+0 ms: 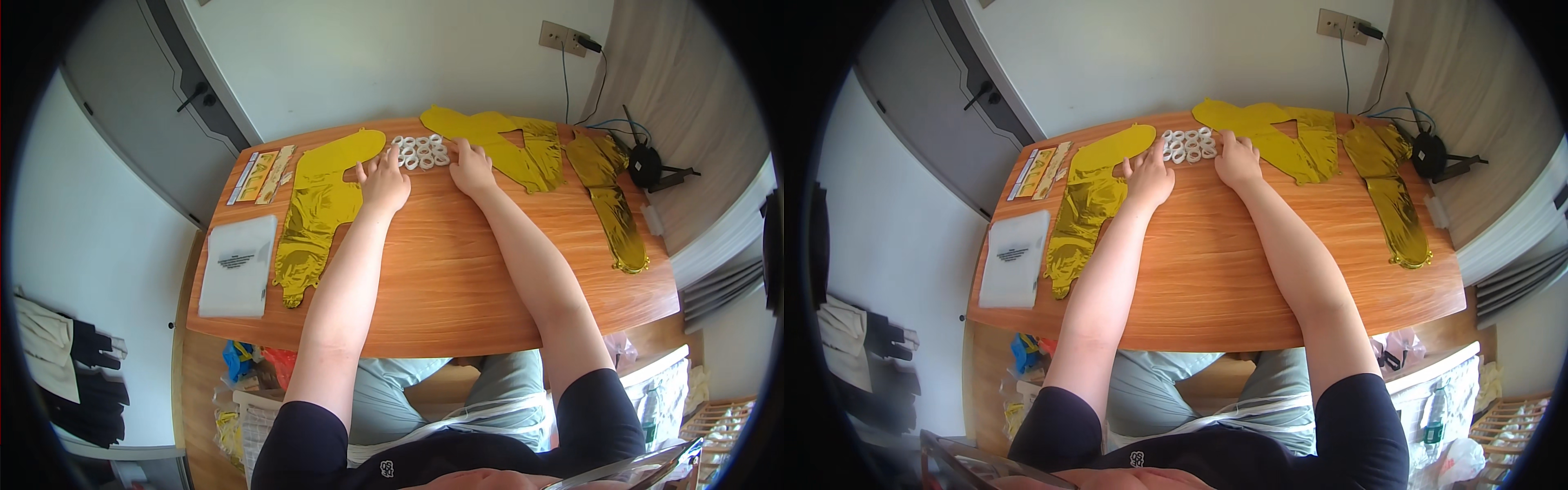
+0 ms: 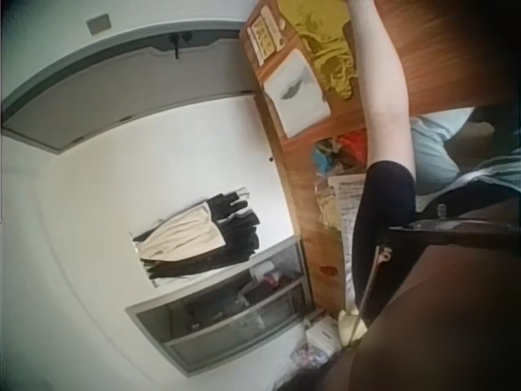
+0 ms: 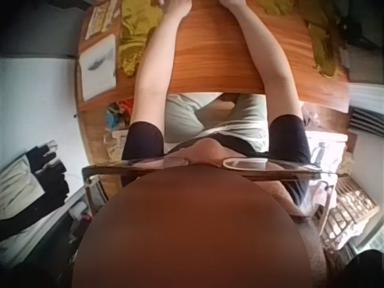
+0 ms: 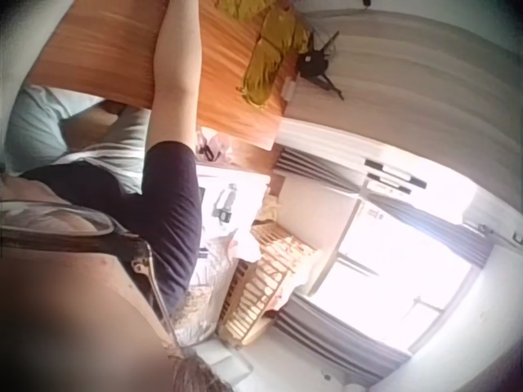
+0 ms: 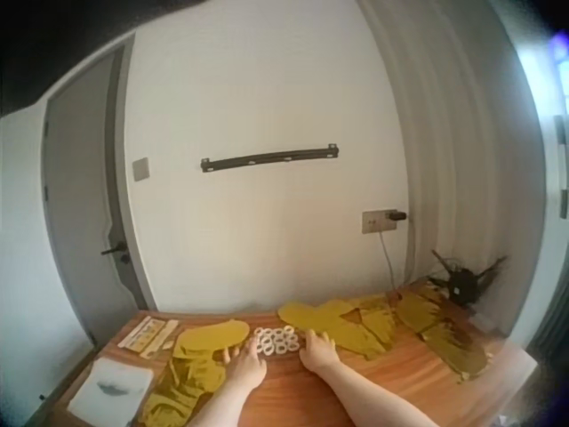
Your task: Folding gold-colored foil balloons into a rectangular shape on a desk.
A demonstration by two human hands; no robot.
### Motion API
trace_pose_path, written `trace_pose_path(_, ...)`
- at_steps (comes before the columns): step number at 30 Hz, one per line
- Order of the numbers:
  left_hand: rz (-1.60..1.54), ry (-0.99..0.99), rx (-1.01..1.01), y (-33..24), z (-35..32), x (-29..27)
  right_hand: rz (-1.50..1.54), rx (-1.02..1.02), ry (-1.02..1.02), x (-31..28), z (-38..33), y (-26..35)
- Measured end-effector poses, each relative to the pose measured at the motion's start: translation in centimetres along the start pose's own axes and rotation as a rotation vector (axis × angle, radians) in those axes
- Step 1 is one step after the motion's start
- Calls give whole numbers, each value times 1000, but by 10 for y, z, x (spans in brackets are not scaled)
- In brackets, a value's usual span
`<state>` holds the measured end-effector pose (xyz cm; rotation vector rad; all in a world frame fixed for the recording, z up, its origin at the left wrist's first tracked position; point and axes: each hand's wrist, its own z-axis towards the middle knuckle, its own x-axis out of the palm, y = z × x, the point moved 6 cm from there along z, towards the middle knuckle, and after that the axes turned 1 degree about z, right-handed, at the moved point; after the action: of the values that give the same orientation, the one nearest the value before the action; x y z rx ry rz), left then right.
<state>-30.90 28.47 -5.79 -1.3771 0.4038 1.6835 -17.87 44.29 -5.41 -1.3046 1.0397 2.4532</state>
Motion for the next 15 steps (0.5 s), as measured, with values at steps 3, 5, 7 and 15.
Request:
trace_pose_path(3,-4,12,5,2,-3,1,40,-13,20,1,-3,3)
trace_pose_path(5,-21,37,17,-7,-3,0,35,-4,23,0,-2,-3)
trace_pose_path(7,-56,97,-47,-3,-2,-2,37,0,29,0,-2,-1)
trace_pose_path(15,16,-10,44,-35,1,-5,599,16,-305,-101,32,-36)
